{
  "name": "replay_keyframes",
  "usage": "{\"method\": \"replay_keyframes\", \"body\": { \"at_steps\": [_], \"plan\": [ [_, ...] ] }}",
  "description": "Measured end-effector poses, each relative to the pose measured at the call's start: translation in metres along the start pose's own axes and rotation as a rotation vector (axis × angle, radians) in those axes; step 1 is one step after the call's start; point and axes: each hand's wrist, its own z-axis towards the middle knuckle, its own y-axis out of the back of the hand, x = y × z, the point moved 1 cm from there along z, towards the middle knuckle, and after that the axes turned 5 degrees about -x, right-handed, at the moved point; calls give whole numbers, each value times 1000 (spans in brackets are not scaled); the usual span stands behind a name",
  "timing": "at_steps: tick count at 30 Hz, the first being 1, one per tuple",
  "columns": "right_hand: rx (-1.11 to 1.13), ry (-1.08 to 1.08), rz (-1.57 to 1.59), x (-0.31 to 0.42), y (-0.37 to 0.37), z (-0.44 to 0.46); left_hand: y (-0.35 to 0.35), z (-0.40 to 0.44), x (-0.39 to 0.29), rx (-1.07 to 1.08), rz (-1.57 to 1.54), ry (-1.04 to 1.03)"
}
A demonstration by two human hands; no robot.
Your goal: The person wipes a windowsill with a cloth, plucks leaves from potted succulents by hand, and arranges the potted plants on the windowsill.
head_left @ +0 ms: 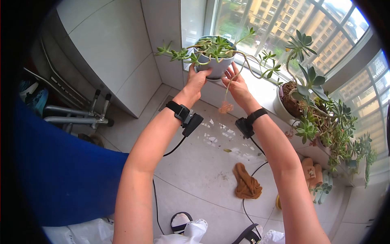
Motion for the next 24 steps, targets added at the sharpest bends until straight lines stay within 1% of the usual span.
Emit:
{"method": "replay_keyframes", "body": {
  "at_steps": [7,10,14,19,24],
  "plan": [
    [-73,22,-82,-4,10,14,2,14,1,102,-53,-1],
    [-50,44,-94,1,9,12,2,20,0,133,-77,32],
    [-40,21,-114,6,5,8,4,18,2,135,-53,26],
    [-34,-3,-148,-1,26,6,-2,1,7,169,-22,52],
    [18,31,-148,2,34,-1,-5,-14,6,188,-38,72]
  ]
}}
